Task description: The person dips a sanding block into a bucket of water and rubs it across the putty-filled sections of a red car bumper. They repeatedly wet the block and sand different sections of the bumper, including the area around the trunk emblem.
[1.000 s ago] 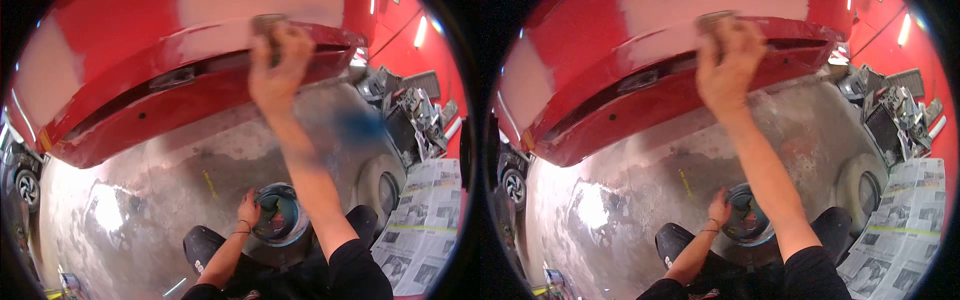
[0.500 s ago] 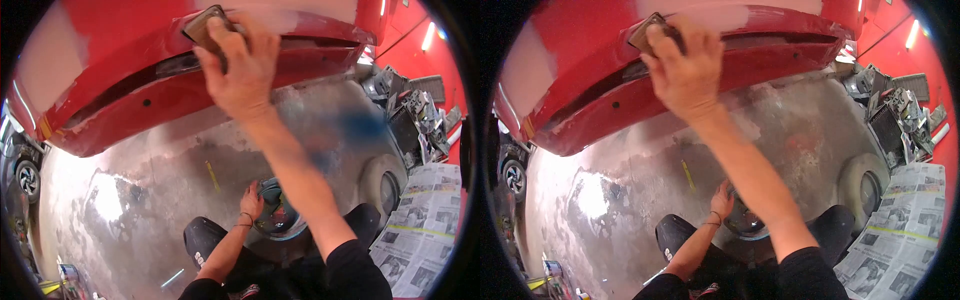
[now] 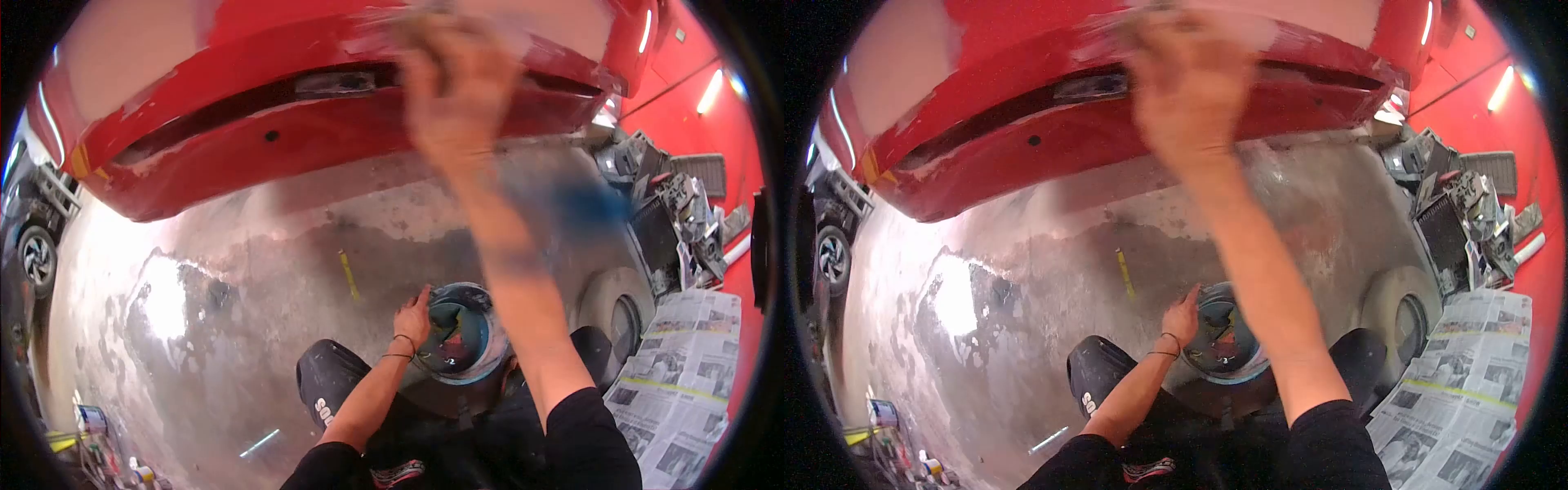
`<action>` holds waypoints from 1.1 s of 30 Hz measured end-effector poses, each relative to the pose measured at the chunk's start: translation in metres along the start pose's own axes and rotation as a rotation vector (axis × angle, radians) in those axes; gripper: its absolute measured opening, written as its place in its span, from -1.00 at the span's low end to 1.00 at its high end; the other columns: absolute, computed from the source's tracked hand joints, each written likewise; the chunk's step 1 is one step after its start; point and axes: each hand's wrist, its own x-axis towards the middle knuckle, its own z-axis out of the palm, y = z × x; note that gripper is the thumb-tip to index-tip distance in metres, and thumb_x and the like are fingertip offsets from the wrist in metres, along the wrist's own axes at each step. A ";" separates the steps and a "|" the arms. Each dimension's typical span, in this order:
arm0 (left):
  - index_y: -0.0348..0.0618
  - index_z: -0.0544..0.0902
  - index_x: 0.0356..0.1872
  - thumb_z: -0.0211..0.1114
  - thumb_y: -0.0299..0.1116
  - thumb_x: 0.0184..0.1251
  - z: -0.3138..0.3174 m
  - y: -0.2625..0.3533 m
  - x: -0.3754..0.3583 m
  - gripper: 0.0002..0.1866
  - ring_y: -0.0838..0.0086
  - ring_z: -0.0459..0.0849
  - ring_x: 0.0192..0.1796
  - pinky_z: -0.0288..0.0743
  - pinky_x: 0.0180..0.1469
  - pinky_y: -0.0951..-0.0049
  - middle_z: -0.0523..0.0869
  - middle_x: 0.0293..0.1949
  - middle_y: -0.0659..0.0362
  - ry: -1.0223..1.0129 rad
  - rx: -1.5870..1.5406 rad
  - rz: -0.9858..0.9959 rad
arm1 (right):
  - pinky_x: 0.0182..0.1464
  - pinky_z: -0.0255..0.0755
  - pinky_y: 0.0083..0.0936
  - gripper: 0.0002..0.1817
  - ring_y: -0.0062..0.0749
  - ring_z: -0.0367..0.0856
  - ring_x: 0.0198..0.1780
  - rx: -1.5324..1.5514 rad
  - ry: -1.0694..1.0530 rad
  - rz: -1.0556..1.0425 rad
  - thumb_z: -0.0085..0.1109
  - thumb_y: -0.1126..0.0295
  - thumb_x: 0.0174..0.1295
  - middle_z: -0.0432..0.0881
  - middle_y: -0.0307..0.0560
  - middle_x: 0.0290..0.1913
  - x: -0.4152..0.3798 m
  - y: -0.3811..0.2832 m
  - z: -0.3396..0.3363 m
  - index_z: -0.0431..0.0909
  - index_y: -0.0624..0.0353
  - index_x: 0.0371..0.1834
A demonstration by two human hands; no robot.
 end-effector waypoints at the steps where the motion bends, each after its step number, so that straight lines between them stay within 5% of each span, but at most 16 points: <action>1: 0.28 0.33 0.78 0.22 -0.36 0.67 0.002 0.001 0.000 -0.29 -0.07 0.74 0.38 0.60 0.41 -0.21 0.73 0.40 -0.03 0.009 -0.010 0.002 | 0.39 0.38 0.09 -0.66 0.05 0.60 0.38 -0.027 0.049 0.101 0.51 0.29 0.37 0.71 -0.02 0.27 -0.002 0.033 -0.017 0.74 0.02 0.18; 5: 0.29 0.28 0.81 0.20 -0.33 0.69 0.005 0.005 0.000 -0.28 -0.07 0.71 0.44 0.55 0.48 -0.24 0.70 0.44 -0.03 0.010 0.022 -0.021 | 0.39 0.37 0.09 -0.66 0.11 0.57 0.40 -0.093 0.219 0.450 0.46 0.33 0.41 0.73 0.01 0.23 -0.006 0.046 -0.008 0.71 0.16 0.19; 9: 0.30 0.25 0.82 0.19 -0.33 0.70 0.003 0.000 -0.001 -0.26 -0.05 0.70 0.47 0.50 0.52 -0.30 0.67 0.49 -0.02 0.024 0.133 -0.012 | 0.37 0.34 0.13 -0.56 0.03 0.57 0.40 0.073 0.036 0.115 0.50 0.22 0.37 0.67 -0.08 0.34 -0.002 -0.081 0.038 0.75 -0.20 0.32; 11: 0.30 0.24 0.82 0.19 -0.32 0.70 0.006 -0.006 -0.007 -0.26 -0.02 0.71 0.46 0.49 0.52 -0.31 0.69 0.48 -0.02 -0.008 0.127 0.042 | 0.36 0.37 0.13 -0.55 0.01 0.59 0.37 0.089 -0.015 0.026 0.53 0.18 0.32 0.66 -0.09 0.34 -0.003 -0.068 0.033 0.75 -0.26 0.29; 15: 0.32 0.23 0.83 0.21 -0.30 0.70 0.002 -0.015 0.009 -0.25 0.03 0.79 0.36 0.54 0.47 -0.26 0.79 0.38 0.02 -0.063 0.144 0.161 | 0.36 0.40 0.08 -0.63 0.02 0.60 0.35 -0.163 0.089 0.061 0.52 0.22 0.42 0.71 -0.04 0.26 -0.008 0.059 -0.020 0.73 -0.01 0.23; 18: 0.33 0.28 0.81 0.22 -0.32 0.69 -0.007 -0.006 0.026 -0.26 -0.05 0.86 0.22 0.64 0.36 -0.20 0.87 0.24 0.05 -0.159 0.202 0.278 | 0.40 0.47 -0.07 -0.63 -0.05 0.65 0.34 -0.212 0.041 0.250 0.47 0.22 0.54 0.75 -0.05 0.25 -0.025 0.103 -0.068 0.70 0.13 0.28; 20: 0.34 0.31 0.80 0.23 -0.32 0.68 -0.005 -0.002 0.040 -0.28 -0.08 0.87 0.19 0.67 0.31 -0.19 0.89 0.19 0.04 -0.196 0.158 0.309 | 0.42 0.54 -0.26 -0.62 -0.19 0.72 0.28 0.458 -0.018 0.828 0.44 0.23 0.61 0.78 -0.08 0.27 -0.047 0.095 -0.108 0.68 0.16 0.35; 22: 0.35 0.44 0.73 0.27 -0.29 0.65 -0.006 0.002 0.049 -0.33 -0.14 0.88 0.16 0.70 0.23 -0.22 0.91 0.15 -0.01 -0.222 0.055 0.318 | 0.29 0.66 -0.33 -0.60 -0.30 0.79 0.21 0.793 0.007 1.269 0.34 0.16 0.69 0.80 -0.10 0.26 -0.083 0.084 -0.159 0.67 0.16 0.41; 23: 0.35 0.44 0.73 0.27 -0.29 0.65 -0.001 0.001 0.056 -0.33 -0.14 0.88 0.16 0.70 0.23 -0.22 0.91 0.15 -0.01 -0.256 0.058 0.332 | 0.29 0.66 -0.33 -0.60 -0.30 0.79 0.21 0.758 0.021 1.281 0.34 0.16 0.69 0.80 -0.10 0.26 -0.096 0.075 -0.184 0.67 0.16 0.41; 25: 0.38 0.49 0.70 0.29 -0.29 0.63 0.012 -0.002 0.070 -0.35 -0.11 0.86 0.24 0.69 0.30 -0.18 0.88 0.24 -0.05 -0.241 -0.018 0.340 | 0.19 0.74 -0.23 -0.54 -0.23 0.84 0.14 1.016 -0.108 1.809 0.27 0.05 0.72 0.83 0.00 0.17 -0.119 0.056 -0.226 0.66 0.14 0.44; 29: 0.30 0.52 0.69 0.36 -0.23 0.61 0.005 0.009 0.065 -0.35 -0.12 0.82 0.32 0.66 0.40 -0.09 0.82 0.33 -0.10 -0.166 0.039 0.309 | 0.11 0.80 -0.16 -0.45 -0.17 0.88 0.05 1.133 -0.109 1.964 0.17 -0.08 0.74 0.86 0.07 0.11 -0.152 0.024 -0.255 0.64 0.14 0.46; 31: 0.08 0.45 0.74 0.39 -0.12 0.67 -0.008 0.023 0.067 -0.30 0.03 0.77 0.46 0.60 0.51 0.00 0.78 0.45 -0.06 0.092 -0.299 0.451 | 0.11 0.81 -0.13 -0.40 -0.14 0.90 0.00 1.183 -0.158 1.908 0.16 -0.13 0.73 0.87 0.13 0.10 -0.163 0.008 -0.267 0.63 0.16 0.47; 33: -0.17 0.37 0.77 0.40 0.00 0.71 -0.058 0.065 0.044 -0.20 0.17 0.67 0.57 0.55 0.56 0.08 0.68 0.58 0.01 -0.197 -1.043 0.302 | 0.10 0.83 -0.11 -0.38 -0.13 0.92 0.00 1.192 -0.184 2.017 0.13 -0.15 0.73 0.87 0.14 0.12 -0.186 -0.010 -0.282 0.63 0.19 0.46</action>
